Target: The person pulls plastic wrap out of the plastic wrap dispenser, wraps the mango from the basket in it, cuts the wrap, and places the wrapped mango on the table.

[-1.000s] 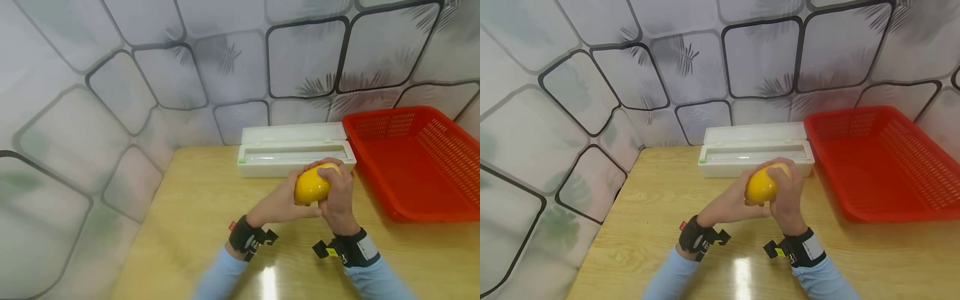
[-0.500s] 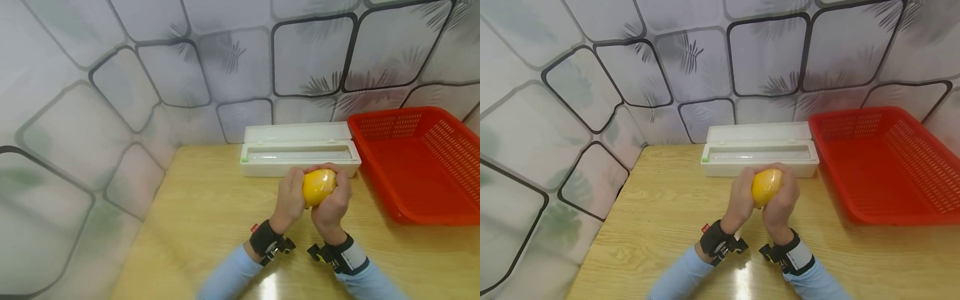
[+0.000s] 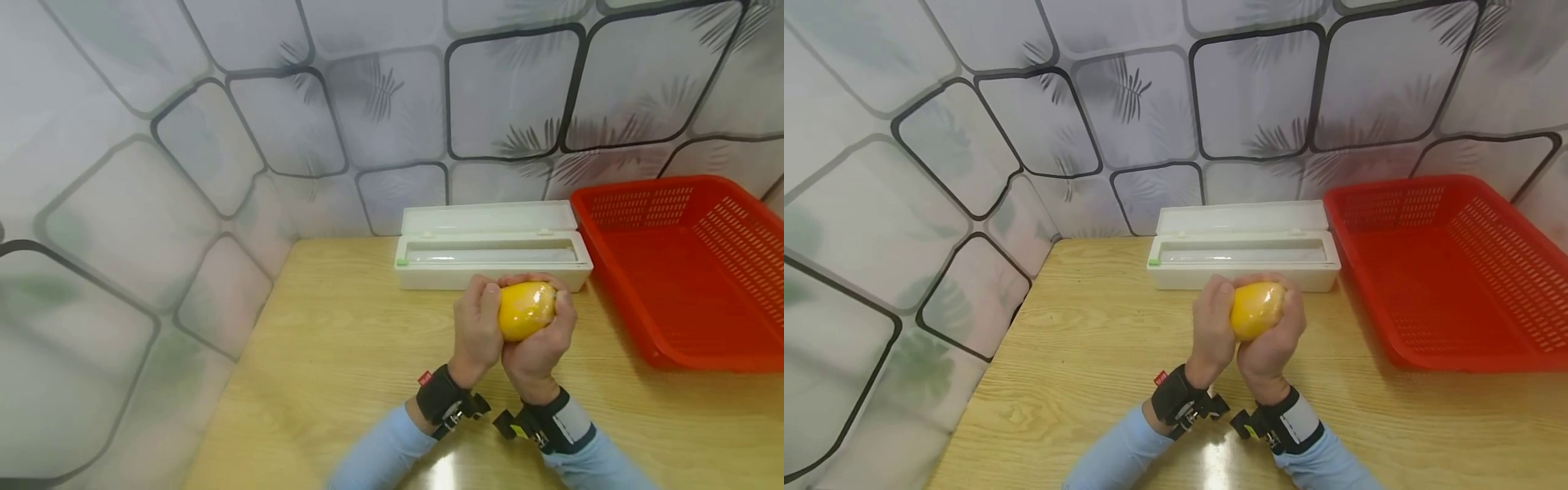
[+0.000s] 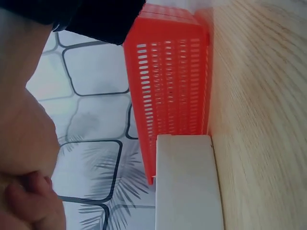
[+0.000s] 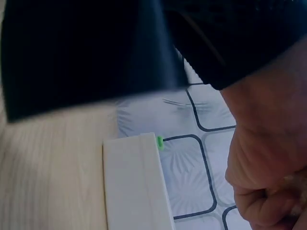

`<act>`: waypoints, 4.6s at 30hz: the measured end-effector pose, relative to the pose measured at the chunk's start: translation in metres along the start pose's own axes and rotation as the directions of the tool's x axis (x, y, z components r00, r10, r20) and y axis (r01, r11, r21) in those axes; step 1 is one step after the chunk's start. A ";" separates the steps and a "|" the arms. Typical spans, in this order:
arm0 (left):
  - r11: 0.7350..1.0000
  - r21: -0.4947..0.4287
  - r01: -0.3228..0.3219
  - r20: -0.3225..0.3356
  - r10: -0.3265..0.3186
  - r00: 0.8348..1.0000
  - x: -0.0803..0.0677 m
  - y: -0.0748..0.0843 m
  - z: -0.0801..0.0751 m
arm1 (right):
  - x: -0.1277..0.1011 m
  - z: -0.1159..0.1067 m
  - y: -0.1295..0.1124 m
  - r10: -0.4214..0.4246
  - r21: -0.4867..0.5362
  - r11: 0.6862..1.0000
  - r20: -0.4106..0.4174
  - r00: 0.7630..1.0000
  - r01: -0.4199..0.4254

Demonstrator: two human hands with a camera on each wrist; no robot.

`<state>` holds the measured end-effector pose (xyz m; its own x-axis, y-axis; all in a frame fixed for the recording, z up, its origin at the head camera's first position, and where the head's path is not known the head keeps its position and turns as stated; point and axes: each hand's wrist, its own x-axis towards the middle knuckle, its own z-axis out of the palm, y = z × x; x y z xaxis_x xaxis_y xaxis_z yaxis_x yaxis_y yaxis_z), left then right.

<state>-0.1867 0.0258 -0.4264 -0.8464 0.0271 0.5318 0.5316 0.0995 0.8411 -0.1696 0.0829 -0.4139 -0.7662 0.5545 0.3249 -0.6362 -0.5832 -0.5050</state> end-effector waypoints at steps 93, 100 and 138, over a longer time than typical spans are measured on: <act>0.833 0.312 -0.456 0.187 0.417 0.889 0.027 -0.026 -0.030 | 0.030 -0.020 0.011 0.040 -0.612 0.781 -0.149 0.988 -0.124; 0.970 0.199 -0.139 0.615 -0.013 0.789 0.045 -0.013 -0.067 | 0.043 -0.026 -0.002 0.120 -0.542 0.831 -0.048 0.992 -0.127; 0.745 0.540 -0.392 0.734 -0.189 0.653 0.030 -0.061 -0.078 | 0.069 -0.082 -0.017 0.751 -0.837 0.134 0.435 0.497 0.530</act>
<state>-0.2418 -0.0566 -0.4537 -0.6751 0.7286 0.1158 0.7112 0.6011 0.3645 -0.2045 0.1799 -0.4487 -0.8979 -0.4206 0.1302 -0.4157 0.7125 -0.5652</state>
